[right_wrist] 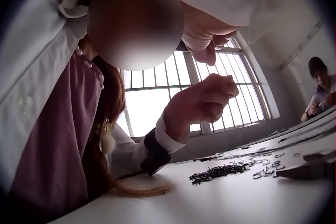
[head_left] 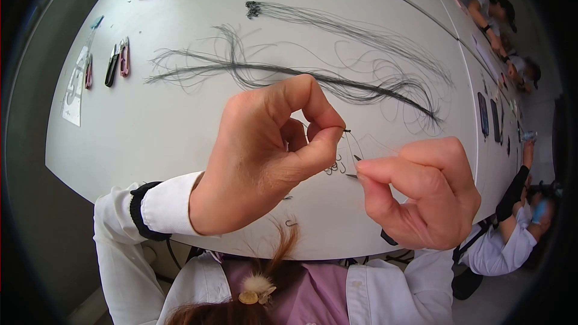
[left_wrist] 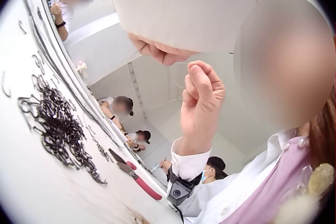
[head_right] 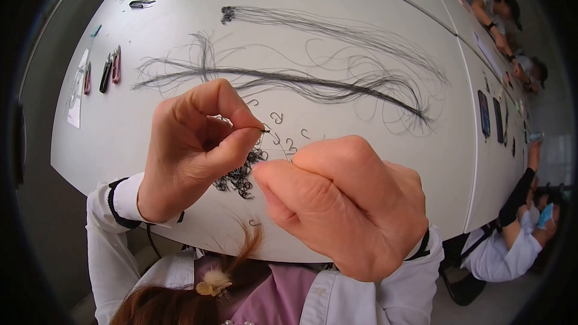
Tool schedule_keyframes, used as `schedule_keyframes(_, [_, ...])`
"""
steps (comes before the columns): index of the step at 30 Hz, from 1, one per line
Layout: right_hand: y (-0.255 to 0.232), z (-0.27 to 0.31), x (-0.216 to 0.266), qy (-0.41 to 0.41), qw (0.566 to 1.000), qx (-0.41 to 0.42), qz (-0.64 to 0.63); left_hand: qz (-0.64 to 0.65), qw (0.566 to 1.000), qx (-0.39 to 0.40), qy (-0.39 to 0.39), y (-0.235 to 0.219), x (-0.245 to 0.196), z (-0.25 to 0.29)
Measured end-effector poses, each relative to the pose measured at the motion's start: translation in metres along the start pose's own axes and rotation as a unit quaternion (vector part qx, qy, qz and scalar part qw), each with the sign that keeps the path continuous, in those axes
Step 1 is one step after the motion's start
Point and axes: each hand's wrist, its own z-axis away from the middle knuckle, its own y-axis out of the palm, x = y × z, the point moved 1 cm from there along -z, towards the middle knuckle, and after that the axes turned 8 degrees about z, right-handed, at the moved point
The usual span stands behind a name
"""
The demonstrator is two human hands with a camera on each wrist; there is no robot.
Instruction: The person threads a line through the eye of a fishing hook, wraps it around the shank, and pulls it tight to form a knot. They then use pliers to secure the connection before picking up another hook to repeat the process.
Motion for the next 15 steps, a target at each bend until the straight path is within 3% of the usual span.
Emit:
schedule_keyframes(4, [-0.006, -0.003, -0.008, -0.040, 0.998, -0.026, 0.029, -0.040, 0.999, 0.028, 0.017, 0.003, 0.000, 0.003])
schedule_keyframes(15, [0.003, -0.006, -0.021, 0.035, 0.998, -0.054, 0.027, -0.059, 0.994, 0.084, 0.023, 0.006, -0.002, 0.004])
